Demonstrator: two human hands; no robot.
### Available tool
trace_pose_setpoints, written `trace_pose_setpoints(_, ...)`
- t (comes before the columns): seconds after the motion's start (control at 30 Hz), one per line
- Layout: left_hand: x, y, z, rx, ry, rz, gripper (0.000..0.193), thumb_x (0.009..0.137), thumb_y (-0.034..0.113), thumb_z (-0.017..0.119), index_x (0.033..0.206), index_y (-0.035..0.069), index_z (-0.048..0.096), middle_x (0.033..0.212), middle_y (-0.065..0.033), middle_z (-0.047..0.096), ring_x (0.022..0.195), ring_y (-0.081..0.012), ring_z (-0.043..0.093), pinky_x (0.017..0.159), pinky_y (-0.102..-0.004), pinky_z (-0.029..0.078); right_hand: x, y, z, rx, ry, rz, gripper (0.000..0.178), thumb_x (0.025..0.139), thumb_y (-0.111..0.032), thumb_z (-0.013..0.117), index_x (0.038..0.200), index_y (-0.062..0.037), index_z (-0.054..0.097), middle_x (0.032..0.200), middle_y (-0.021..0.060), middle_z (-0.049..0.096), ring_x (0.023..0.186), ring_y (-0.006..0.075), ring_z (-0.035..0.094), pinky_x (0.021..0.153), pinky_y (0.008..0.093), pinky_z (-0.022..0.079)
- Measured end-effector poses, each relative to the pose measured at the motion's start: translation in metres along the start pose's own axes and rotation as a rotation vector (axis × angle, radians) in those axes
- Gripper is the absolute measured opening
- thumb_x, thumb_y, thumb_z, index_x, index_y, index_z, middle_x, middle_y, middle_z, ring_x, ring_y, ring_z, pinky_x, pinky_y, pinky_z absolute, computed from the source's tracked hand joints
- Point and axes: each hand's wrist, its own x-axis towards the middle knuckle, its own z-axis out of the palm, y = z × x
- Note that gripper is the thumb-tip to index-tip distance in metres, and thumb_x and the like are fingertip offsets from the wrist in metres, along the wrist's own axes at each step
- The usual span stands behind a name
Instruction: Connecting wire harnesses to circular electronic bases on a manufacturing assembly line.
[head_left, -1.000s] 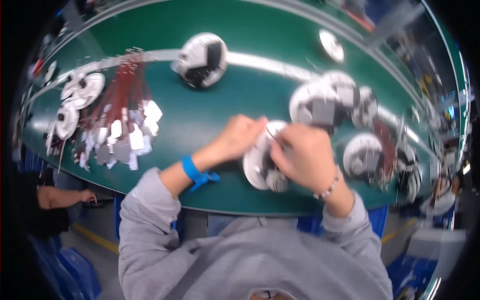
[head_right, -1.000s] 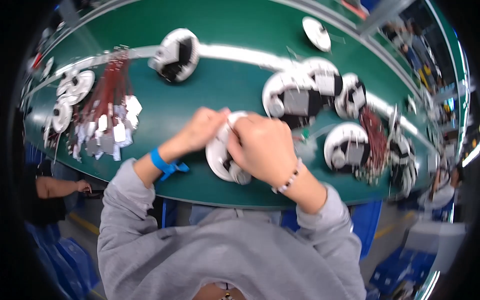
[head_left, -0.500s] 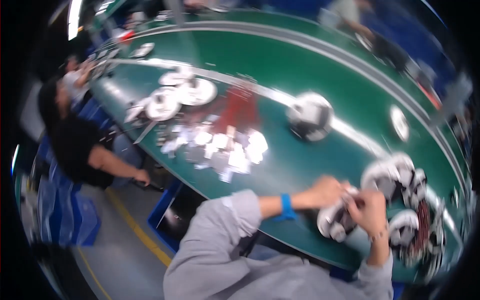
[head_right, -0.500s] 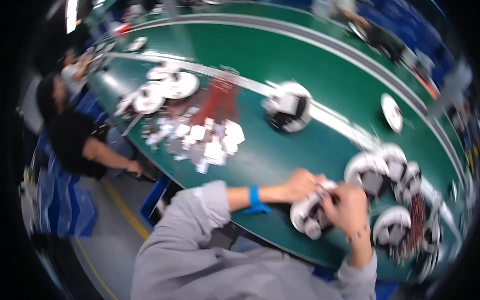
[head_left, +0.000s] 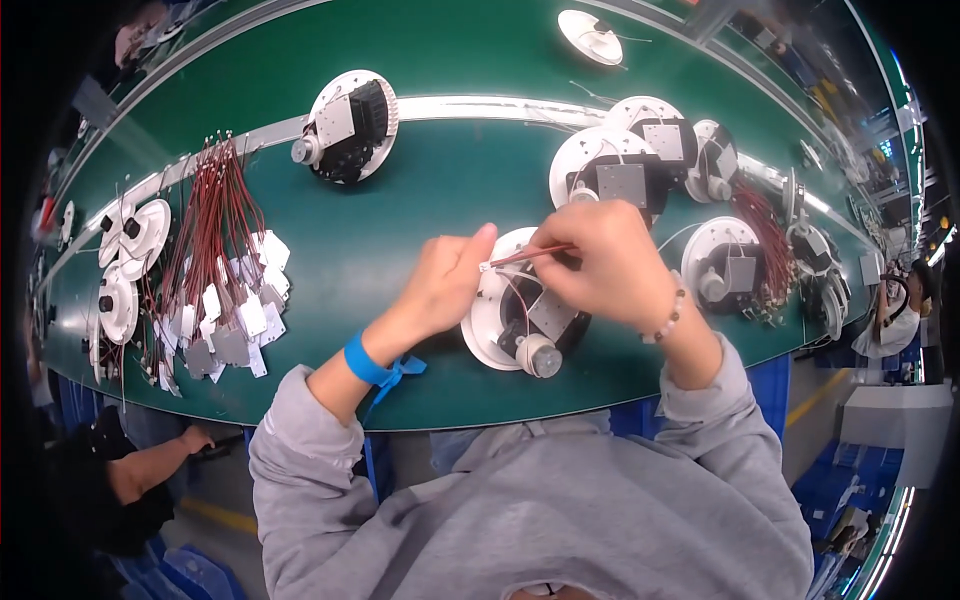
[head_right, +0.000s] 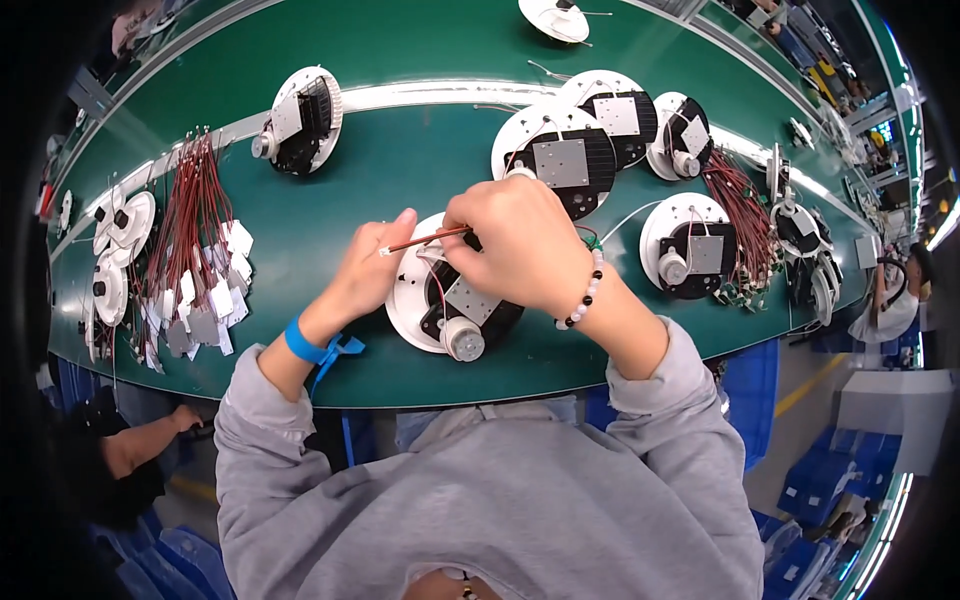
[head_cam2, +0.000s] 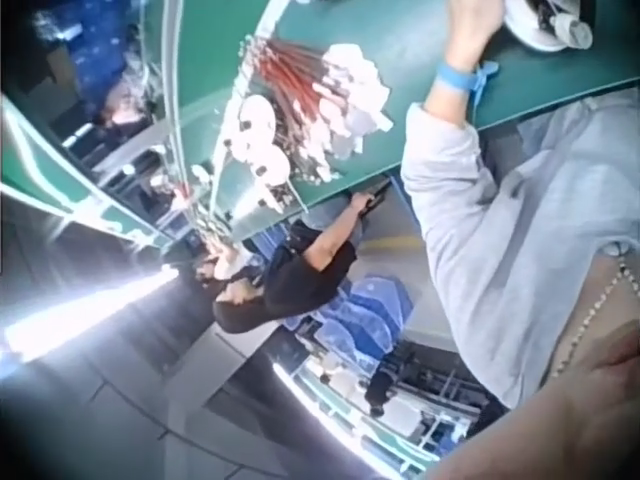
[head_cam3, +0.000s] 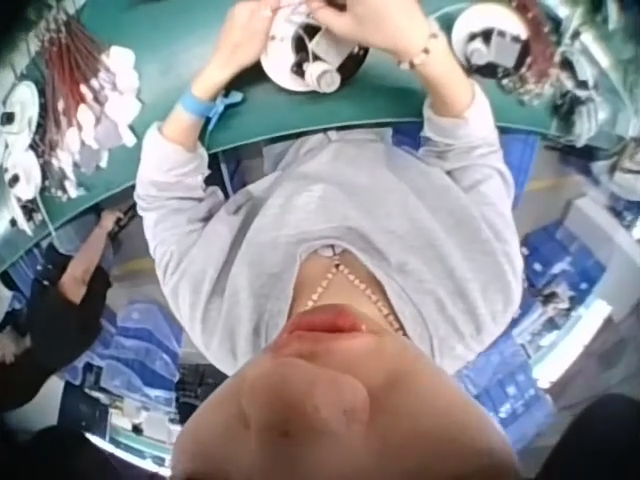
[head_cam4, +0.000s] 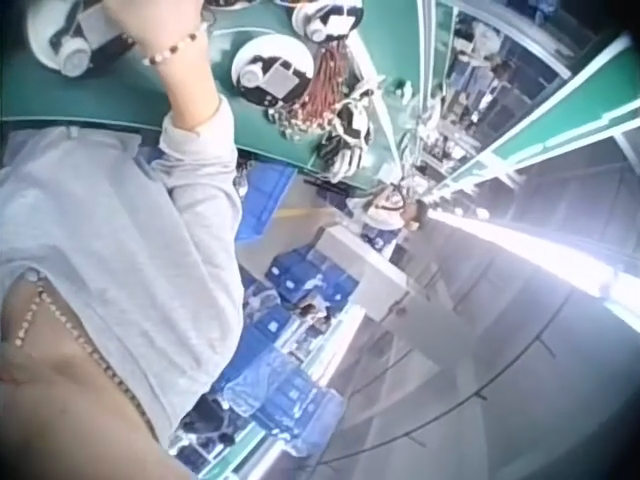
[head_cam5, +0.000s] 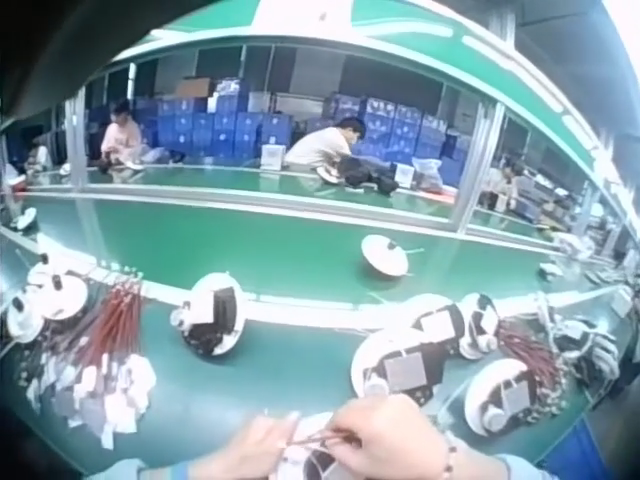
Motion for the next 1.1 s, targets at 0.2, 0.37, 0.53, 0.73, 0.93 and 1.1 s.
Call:
trace_pose_setpoints(0.2,-0.002,0.004,-0.005,0.110,-0.013,0.004,0.049,0.087,0.032,0.037,0.057,-0.006,0.046,0.045,-0.0081,0.040,0.048,-0.0108,0.036,0.045,-0.0309,0.033,-0.003,-0.013,0.005,-0.139,0.020,-0.114,0.006,0.056,-0.004,0.061,0.057,-0.0056,0.055,0.056,0.0070,0.053,0.049,0.0228,0.053,0.044,0.0304,0.041)
trace_pose_setpoints(0.37,-0.001,0.007,-0.003,0.070,0.032,0.010,0.043,0.087,0.030,0.039,0.061,-0.004,0.045,0.046,-0.0067,0.040,0.048,-0.0097,0.034,0.044,-0.0314,0.031,-0.002,-0.017,0.005,-0.180,0.032,-0.169,0.011,0.054,-0.005,0.061,0.057,-0.0073,0.051,0.056,0.0056,0.050,0.049,0.0226,0.051,0.043,0.0315,0.040)
trace_pose_setpoints(0.53,-0.005,0.002,-0.001,0.041,0.012,0.066,0.039,0.087,0.027,0.038,0.065,-0.004,0.045,0.049,-0.0064,0.039,0.050,-0.0090,0.033,0.044,-0.0301,0.031,-0.010,-0.023,0.019,-0.321,-0.038,-0.274,0.011,0.057,-0.007,0.060,0.060,-0.0067,0.049,0.056,0.0050,0.045,0.049,0.0219,0.049,0.041,0.0317,0.038)
trace_pose_setpoints(0.73,0.000,-0.007,-0.007,0.002,-0.047,0.044,0.037,0.088,0.027,0.038,0.066,-0.001,0.047,0.051,-0.0036,0.043,0.050,-0.0074,0.036,0.044,-0.0256,0.031,-0.002,-0.010,0.019,-0.140,-0.090,-0.238,0.009,0.064,-0.009,0.060,0.063,-0.0059,0.052,0.059,0.0067,0.046,0.050,0.0234,0.050,0.042,0.0321,0.040)
trace_pose_setpoints(0.93,-0.001,-0.011,-0.027,-0.672,-0.461,-0.285,0.023,0.089,0.022,0.038,0.083,0.003,0.050,0.067,-0.0043,0.054,0.056,-0.0087,0.051,0.047,-0.0185,0.040,-0.004,-0.004,0.019,-0.069,0.045,-0.148,0.014,0.069,-0.017,0.062,0.070,-0.0066,0.053,0.064,0.0082,0.050,0.055,0.0247,0.053,0.046,0.0319,0.041)
trace_pose_setpoints(1.1,-0.002,-0.007,-0.026,-0.527,-0.448,-0.293,0.024,0.089,0.022,0.037,0.086,0.003,0.050,0.075,-0.0061,0.057,0.066,-0.0080,0.053,0.049,-0.0177,0.041,-0.004,0.005,0.003,-0.370,0.245,-0.190,0.017,0.075,-0.019,0.057,0.068,-0.0044,0.052,0.062,0.0070,0.049,0.056,0.0245,0.050,0.048,0.0313,0.040)
